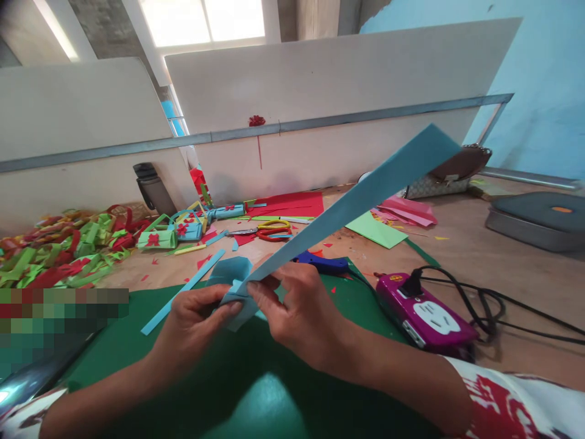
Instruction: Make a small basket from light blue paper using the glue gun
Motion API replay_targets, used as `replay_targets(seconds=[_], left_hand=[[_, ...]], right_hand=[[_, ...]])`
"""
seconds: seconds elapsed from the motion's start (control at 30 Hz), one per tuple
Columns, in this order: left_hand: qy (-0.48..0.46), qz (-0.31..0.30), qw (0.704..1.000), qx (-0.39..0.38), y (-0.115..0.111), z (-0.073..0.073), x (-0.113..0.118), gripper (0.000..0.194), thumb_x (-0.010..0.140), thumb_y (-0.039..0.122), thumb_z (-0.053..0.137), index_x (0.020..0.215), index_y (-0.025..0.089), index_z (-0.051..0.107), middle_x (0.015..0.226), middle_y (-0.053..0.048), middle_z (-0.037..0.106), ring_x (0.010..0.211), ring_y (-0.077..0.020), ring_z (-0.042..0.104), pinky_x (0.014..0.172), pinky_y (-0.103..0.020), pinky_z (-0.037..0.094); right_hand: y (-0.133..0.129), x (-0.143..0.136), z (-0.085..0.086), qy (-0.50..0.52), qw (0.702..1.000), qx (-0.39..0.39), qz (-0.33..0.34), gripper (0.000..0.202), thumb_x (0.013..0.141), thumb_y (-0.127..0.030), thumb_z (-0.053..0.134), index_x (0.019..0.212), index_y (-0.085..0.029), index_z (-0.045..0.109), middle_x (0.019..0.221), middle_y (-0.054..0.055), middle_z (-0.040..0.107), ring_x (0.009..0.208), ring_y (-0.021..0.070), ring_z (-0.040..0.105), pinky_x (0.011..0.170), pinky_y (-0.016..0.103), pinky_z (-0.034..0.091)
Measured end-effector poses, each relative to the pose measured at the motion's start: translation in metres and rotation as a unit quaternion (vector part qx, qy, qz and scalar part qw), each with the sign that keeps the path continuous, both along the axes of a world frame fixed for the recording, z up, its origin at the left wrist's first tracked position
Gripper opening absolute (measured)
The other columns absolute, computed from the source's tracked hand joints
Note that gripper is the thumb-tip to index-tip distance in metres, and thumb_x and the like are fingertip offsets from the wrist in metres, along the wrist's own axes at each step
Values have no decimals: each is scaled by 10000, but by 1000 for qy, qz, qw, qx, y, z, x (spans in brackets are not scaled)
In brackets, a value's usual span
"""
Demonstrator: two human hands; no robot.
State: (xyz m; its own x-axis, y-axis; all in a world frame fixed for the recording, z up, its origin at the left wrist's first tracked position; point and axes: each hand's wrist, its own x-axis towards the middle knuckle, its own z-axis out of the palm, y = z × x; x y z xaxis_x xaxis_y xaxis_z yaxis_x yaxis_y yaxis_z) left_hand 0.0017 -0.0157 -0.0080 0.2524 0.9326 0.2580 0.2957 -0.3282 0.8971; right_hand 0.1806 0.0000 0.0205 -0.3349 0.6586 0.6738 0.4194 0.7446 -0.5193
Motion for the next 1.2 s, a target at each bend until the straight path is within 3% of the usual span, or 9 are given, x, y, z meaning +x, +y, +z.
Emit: replay_targets(seconds=[0.4,0.73,1.2], left_hand=[[-44,16,998,-52,-2,6,5,214,804,312,579,751,117,647,643,-9,536,602,-110,445,536,-205,373],[-50,16,998,-42,0,7,4,217,805,299,588,683,125,629,657,-7,543,604,-103,458,547,-202,395],[-53,20,998,-39,-1,10,6,176,800,277,578,738,133,657,636,3,536,585,-103,465,533,-194,397]], right_hand=[[0,-1,0,2,1000,-15,11,123,818,-147,542,727,-168,622,660,-4,639,603,122,574,592,236,445],[1,-1,0,8,1000,-9,19,112,814,-139,544,734,-163,619,703,8,652,651,134,594,635,245,448],[2,-1,3,-12,999,-19,33,133,842,-161,506,734,-183,582,676,-12,602,609,114,529,618,234,428]])
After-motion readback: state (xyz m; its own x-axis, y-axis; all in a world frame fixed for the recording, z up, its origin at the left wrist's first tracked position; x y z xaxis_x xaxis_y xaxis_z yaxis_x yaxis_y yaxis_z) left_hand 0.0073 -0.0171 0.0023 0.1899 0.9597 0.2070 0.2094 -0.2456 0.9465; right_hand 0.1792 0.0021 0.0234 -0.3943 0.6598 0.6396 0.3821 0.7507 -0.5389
